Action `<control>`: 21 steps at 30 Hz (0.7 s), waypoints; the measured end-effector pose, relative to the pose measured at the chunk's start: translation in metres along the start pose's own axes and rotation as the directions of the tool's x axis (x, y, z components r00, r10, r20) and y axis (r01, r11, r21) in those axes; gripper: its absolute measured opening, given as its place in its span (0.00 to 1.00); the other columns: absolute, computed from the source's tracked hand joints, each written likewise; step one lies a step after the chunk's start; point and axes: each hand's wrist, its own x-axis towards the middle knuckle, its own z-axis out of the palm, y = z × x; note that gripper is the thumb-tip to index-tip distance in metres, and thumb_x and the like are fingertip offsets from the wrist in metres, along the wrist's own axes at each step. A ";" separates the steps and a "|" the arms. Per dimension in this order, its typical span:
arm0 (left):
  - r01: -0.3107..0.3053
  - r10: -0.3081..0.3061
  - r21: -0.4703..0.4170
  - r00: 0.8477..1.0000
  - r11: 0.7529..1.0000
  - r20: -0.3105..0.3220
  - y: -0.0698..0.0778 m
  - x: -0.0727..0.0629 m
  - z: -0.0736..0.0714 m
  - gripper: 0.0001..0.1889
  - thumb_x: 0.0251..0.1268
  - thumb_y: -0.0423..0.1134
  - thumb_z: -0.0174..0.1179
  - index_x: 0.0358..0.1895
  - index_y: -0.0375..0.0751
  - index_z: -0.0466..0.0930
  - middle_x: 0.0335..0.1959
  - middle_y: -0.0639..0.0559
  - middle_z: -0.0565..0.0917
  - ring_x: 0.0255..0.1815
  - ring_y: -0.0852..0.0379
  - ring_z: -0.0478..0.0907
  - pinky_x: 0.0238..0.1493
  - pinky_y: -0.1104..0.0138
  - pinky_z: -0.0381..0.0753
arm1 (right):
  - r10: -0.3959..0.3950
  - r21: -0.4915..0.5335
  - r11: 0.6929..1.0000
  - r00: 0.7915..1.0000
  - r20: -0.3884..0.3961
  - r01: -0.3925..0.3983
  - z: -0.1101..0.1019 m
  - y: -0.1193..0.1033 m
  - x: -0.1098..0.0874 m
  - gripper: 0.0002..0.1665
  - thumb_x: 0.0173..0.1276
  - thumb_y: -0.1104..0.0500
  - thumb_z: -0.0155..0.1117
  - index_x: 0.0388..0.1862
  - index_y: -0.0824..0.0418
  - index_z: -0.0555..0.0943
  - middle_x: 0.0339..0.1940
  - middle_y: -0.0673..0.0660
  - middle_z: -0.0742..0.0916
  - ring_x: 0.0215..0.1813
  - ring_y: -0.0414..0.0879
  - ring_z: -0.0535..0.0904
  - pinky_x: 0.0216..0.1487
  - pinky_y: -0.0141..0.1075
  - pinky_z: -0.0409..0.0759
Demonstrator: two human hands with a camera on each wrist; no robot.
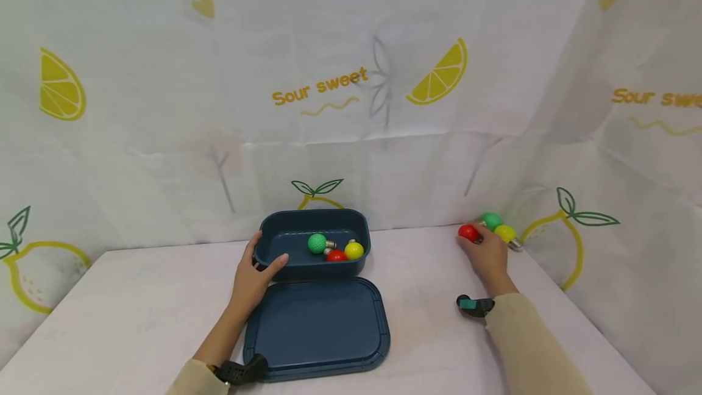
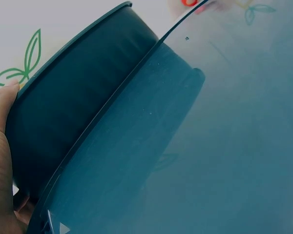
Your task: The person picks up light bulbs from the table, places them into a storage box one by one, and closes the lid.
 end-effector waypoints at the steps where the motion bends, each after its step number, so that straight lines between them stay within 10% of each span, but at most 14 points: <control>1: 0.001 -0.001 0.000 1.000 1.000 0.002 0.000 0.000 0.000 0.49 0.61 0.57 0.69 0.82 0.55 0.51 0.83 0.43 0.55 0.81 0.38 0.58 0.75 0.41 0.65 | 0.003 0.004 1.000 1.000 -0.003 -0.003 0.000 0.000 -0.001 0.38 0.74 0.47 0.63 0.77 0.59 0.67 0.73 0.73 0.71 0.70 0.69 0.65 0.68 0.64 0.70; 21: 0.009 -0.009 -0.009 1.000 1.000 0.025 0.003 -0.001 -0.001 0.50 0.62 0.59 0.68 0.82 0.55 0.49 0.83 0.43 0.53 0.82 0.39 0.56 0.76 0.40 0.62 | 0.048 0.047 0.998 0.999 -0.018 -0.047 0.009 -0.020 -0.033 0.36 0.73 0.50 0.66 0.76 0.56 0.69 0.73 0.70 0.74 0.71 0.66 0.66 0.71 0.61 0.69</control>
